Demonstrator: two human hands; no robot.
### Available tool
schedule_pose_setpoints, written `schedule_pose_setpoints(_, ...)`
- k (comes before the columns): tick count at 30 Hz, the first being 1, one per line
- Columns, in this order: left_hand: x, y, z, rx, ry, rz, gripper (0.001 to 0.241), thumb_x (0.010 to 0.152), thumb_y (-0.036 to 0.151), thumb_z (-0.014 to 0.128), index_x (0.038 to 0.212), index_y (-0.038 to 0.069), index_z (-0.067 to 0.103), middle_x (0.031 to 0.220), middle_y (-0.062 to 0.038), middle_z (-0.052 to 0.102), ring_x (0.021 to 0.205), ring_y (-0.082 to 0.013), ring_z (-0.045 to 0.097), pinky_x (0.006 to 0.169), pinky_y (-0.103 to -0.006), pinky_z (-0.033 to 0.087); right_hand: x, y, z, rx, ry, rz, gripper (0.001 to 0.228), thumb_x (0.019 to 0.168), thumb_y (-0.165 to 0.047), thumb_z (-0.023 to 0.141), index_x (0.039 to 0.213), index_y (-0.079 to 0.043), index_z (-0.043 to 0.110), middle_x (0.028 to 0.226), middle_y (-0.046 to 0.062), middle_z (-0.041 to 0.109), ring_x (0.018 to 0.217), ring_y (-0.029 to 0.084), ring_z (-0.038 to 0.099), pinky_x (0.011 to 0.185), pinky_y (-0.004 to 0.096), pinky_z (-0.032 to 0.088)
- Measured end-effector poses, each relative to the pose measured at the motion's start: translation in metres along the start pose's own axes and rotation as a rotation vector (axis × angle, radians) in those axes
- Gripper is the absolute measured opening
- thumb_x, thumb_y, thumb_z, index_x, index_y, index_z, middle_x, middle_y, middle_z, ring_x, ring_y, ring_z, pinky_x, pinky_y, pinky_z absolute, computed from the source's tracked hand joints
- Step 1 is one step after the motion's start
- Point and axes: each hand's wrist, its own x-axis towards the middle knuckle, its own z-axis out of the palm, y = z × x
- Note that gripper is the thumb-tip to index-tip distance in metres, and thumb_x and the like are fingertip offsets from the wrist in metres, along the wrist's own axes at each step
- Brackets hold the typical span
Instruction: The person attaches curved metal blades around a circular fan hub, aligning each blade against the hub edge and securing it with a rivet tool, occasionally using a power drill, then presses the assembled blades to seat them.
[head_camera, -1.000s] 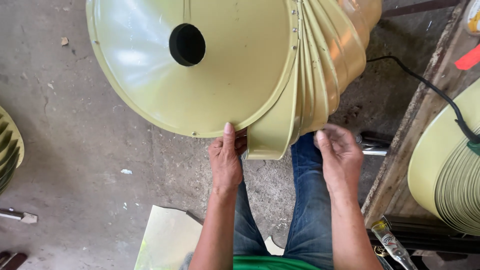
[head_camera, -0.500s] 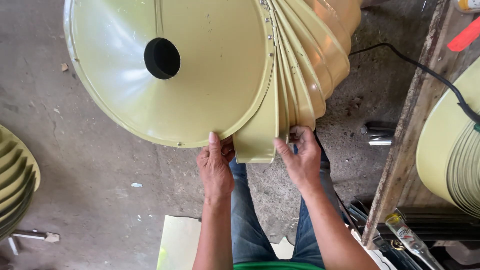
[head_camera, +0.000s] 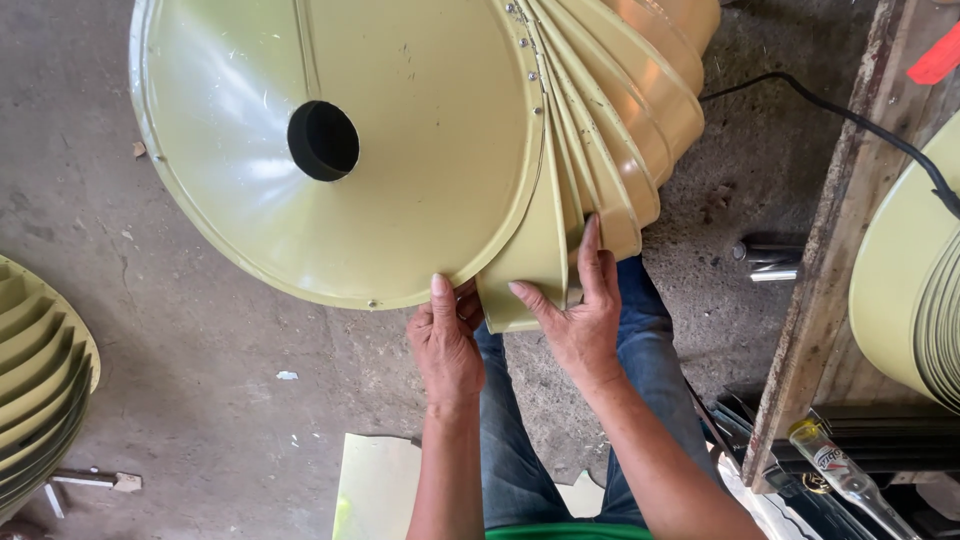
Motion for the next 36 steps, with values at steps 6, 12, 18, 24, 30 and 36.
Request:
schedule_pose_setpoints(6, 0.0, -0.002, 0.001, 0.015, 0.026, 0.003, 0.043, 0.109, 0.036, 0.06, 0.107, -0.005, 0.07, 0.101, -0.01, 0.073, 0.084, -0.0147, 0.065, 0.073, -0.0303, 0.055, -0.001, 0.001, 0.002, 0.005, 0.012, -0.021, 0.102, 0.085, -0.029, 0.089, 0.163, -0.001, 0.028, 0.135, 0.02, 0.055, 0.124, 0.031, 0.061, 0.106, 0.04, 0.053)
schedule_pose_setpoints(12, -0.002, 0.007, 0.009, 0.021, 0.05, -0.031, 0.043, 0.104, 0.037, 0.059, 0.106, -0.005, 0.071, 0.101, -0.011, 0.076, 0.087, -0.0163, 0.07, 0.077, -0.0314, 0.058, -0.002, -0.001, 0.003, 0.012, 0.0, -0.019, 0.098, 0.089, -0.026, 0.086, 0.164, -0.001, 0.027, 0.138, 0.022, 0.053, 0.124, 0.031, 0.061, 0.104, 0.039, 0.053)
schedule_pose_setpoints(18, -0.003, 0.01, 0.013, 0.009, 0.05, -0.032, 0.042, 0.103, 0.036, 0.059, 0.109, -0.004, 0.07, 0.104, -0.011, 0.075, 0.091, -0.0175, 0.072, 0.081, -0.0342, 0.06, -0.002, -0.002, 0.001, 0.004, -0.001, -0.004, 0.099, 0.088, -0.027, 0.087, 0.163, -0.001, 0.027, 0.135, 0.021, 0.055, 0.122, 0.031, 0.062, 0.104, 0.039, 0.053)
schedule_pose_setpoints(24, -0.005, 0.013, 0.013, 0.012, 0.046, -0.056, 0.042, 0.103, 0.036, 0.059, 0.109, -0.004, 0.071, 0.105, -0.011, 0.076, 0.092, -0.0176, 0.073, 0.082, -0.0339, 0.061, -0.004, -0.001, 0.002, 0.005, 0.005, -0.031, 0.098, 0.089, -0.027, 0.086, 0.163, -0.001, 0.027, 0.135, 0.021, 0.054, 0.121, 0.031, 0.062, 0.102, 0.039, 0.054)
schedule_pose_setpoints(30, -0.002, 0.01, 0.008, 0.035, 0.051, -0.036, 0.042, 0.104, 0.036, 0.06, 0.109, -0.004, 0.072, 0.103, -0.011, 0.075, 0.088, -0.0165, 0.071, 0.078, -0.0324, 0.06, -0.002, -0.002, 0.002, 0.0, -0.014, 0.022, 0.099, 0.089, -0.028, 0.087, 0.163, -0.001, 0.028, 0.13, 0.02, 0.058, 0.118, 0.029, 0.063, 0.101, 0.038, 0.054)
schedule_pose_setpoints(36, -0.003, 0.012, 0.004, 0.046, 0.008, -0.047, 0.045, 0.105, 0.037, 0.059, 0.107, -0.006, 0.075, 0.096, -0.012, 0.077, 0.083, -0.0171, 0.072, 0.075, -0.0313, 0.059, 0.0, 0.0, -0.003, 0.02, -0.048, 0.023, 0.102, 0.085, -0.03, 0.089, 0.162, 0.0, 0.03, 0.136, 0.021, 0.06, 0.123, 0.029, 0.064, 0.104, 0.037, 0.055)
